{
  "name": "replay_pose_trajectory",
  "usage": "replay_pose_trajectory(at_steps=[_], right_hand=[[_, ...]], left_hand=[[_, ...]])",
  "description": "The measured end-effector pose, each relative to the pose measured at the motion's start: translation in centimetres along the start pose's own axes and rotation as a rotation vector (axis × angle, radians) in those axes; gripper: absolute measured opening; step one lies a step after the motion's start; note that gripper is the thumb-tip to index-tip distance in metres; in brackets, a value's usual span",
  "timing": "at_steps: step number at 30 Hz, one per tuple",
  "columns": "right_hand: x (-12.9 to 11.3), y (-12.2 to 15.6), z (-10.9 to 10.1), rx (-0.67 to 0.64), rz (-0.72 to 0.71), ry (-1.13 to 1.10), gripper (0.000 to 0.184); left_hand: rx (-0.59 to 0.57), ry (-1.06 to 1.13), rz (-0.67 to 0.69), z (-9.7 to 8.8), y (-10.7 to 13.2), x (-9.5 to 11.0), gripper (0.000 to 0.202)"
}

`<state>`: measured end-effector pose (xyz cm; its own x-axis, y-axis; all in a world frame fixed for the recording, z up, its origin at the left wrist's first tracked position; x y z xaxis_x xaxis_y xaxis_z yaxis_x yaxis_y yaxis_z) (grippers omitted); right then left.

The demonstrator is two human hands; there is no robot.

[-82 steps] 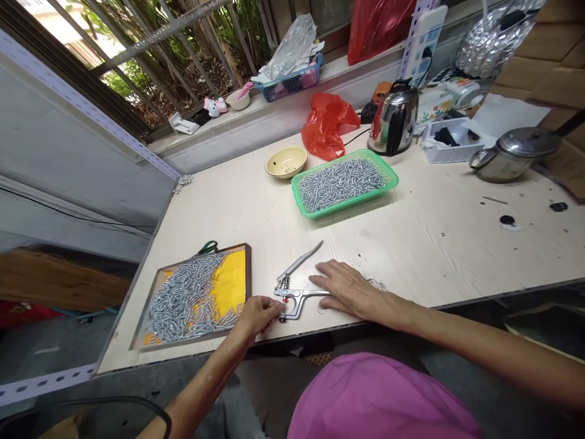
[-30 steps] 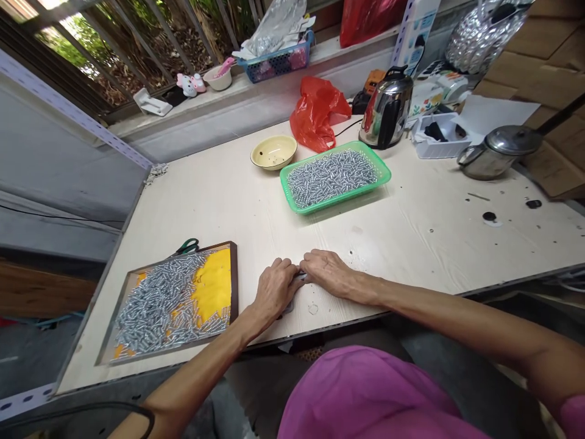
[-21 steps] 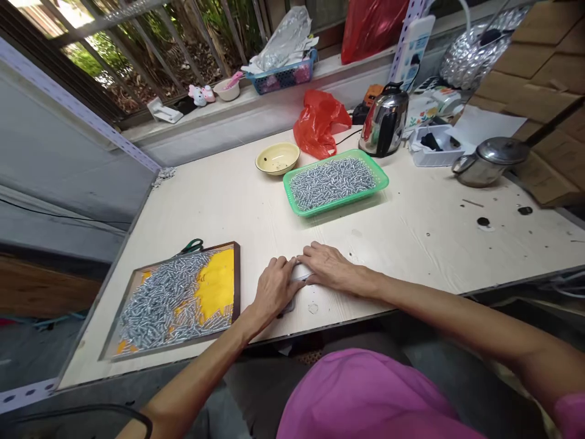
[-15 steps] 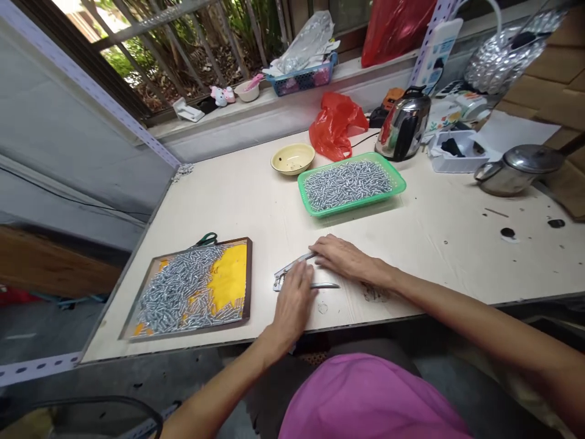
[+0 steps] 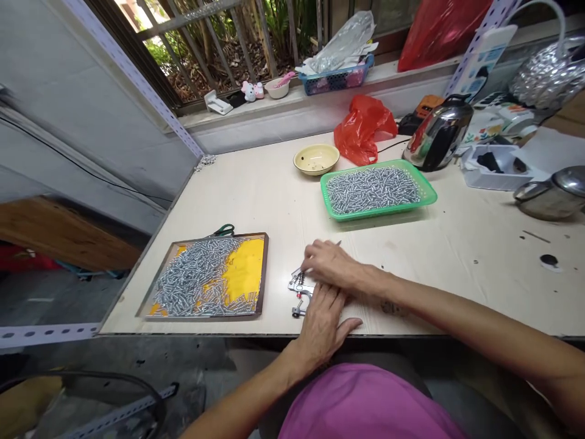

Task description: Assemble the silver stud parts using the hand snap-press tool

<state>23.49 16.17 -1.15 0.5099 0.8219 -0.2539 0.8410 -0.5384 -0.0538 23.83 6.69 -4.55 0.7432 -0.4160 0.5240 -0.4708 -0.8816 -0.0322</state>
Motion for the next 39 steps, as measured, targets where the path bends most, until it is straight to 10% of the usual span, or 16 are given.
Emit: replay_pose_trajectory(at_steps=[6,11,15,20,23,28,39], right_hand=[[-7.9,-1.8,2.2,-0.080,-0.383,0.076,0.013],[-9.1,-3.2,3.2,-0.002,-0.449,0.090,0.012],[-6.6,-3.1,-0.9,0.200,-0.286,-0.005,0.012],[3.0,2.2,-10.2,0.545,0.042,-0.069,0.013],[10.1,6.0,-12.0,0.591,0.251,0.038,0.017],[15.2,9.3,-9.3,0.513,0.333,0.159,0.033],[9.2,9.4,-4.7,0.424,0.254,-0.103,0.029]], left_hand=[[-0.043,0.012,-0.049,1.3,0.7,-0.6,0.049],[0.048,0.001,0.039,1.5,2.0,0.0,0.050],[0.163,0.029,0.252,-2.0,3.6,0.4,0.021],[0.501,-0.177,-0.308,-14.0,3.9,-10.3,0.022],[0.511,-0.376,-0.583,-18.5,4.0,-16.8,0.025],[0.354,-0.517,-0.798,-19.2,3.8,-22.5,0.028],[0.178,-0.448,-0.931,-18.7,2.9,-25.1,0.021]])
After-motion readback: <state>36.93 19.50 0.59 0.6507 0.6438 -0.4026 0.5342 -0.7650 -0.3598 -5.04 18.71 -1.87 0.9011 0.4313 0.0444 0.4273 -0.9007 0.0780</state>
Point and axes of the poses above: each hand's wrist, its own y-axis away from the middle knuckle, its own z-axis out of the palm, x = y × z, the point moved 9 cm from there along -y, towards the middle knuckle, and after that the axes turned 6 degrees about -z, right-handed, at the moved point
